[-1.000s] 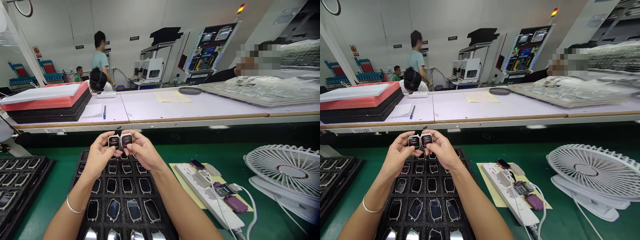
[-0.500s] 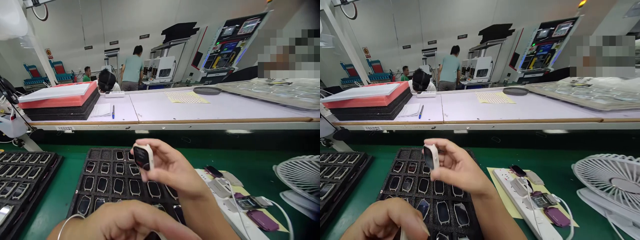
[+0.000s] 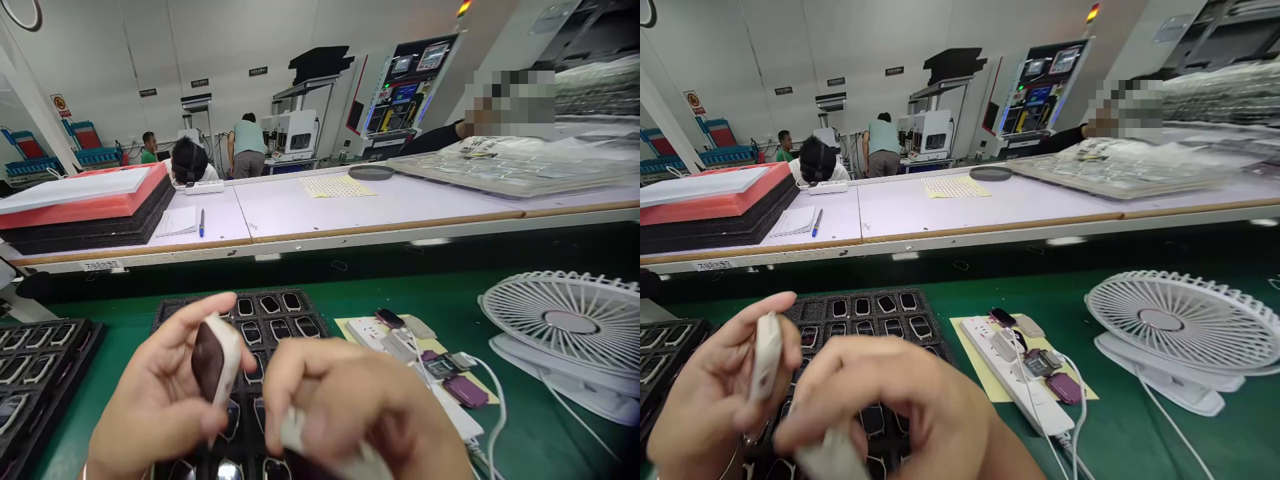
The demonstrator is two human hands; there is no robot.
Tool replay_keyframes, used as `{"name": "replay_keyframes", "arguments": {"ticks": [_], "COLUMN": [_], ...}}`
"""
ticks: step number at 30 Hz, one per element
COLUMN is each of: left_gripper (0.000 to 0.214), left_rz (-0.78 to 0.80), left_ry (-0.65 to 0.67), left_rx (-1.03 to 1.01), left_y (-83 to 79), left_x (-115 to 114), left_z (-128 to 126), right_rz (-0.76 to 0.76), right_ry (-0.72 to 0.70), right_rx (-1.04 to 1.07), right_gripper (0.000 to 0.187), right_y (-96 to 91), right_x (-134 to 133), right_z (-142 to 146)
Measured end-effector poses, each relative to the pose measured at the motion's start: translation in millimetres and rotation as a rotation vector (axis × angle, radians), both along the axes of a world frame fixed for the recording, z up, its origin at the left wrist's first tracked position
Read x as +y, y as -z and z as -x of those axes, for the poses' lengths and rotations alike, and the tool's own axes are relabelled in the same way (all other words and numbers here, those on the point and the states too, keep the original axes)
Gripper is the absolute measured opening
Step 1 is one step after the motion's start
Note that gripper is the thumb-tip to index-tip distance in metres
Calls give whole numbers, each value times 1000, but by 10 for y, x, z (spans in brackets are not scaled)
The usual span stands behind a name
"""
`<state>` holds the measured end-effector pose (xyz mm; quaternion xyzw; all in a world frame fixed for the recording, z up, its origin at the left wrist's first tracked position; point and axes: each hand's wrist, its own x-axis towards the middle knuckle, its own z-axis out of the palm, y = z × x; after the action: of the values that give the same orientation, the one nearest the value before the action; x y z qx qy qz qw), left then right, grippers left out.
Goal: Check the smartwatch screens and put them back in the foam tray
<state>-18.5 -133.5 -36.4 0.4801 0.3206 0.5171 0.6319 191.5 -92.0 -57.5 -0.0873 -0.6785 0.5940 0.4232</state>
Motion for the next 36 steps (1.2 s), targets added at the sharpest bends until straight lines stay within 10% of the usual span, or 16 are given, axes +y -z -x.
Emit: {"name": "replay_keyframes", "arguments": {"ticks": [12,36], "left_gripper": [61,58], "left_rz": [-306,-84], "left_ry": [-477,-328], "left_rx": [294,-31], "left_y": [264,296], "left_x": [654,889], "left_z": [-1,-18], "right_rz": [478,496], "right_ry": [5,216], "right_rx": [264,239], "right_gripper": [49,31], "right_y": [90,247], "right_x": [661,848], "right_z": [222,306]}}
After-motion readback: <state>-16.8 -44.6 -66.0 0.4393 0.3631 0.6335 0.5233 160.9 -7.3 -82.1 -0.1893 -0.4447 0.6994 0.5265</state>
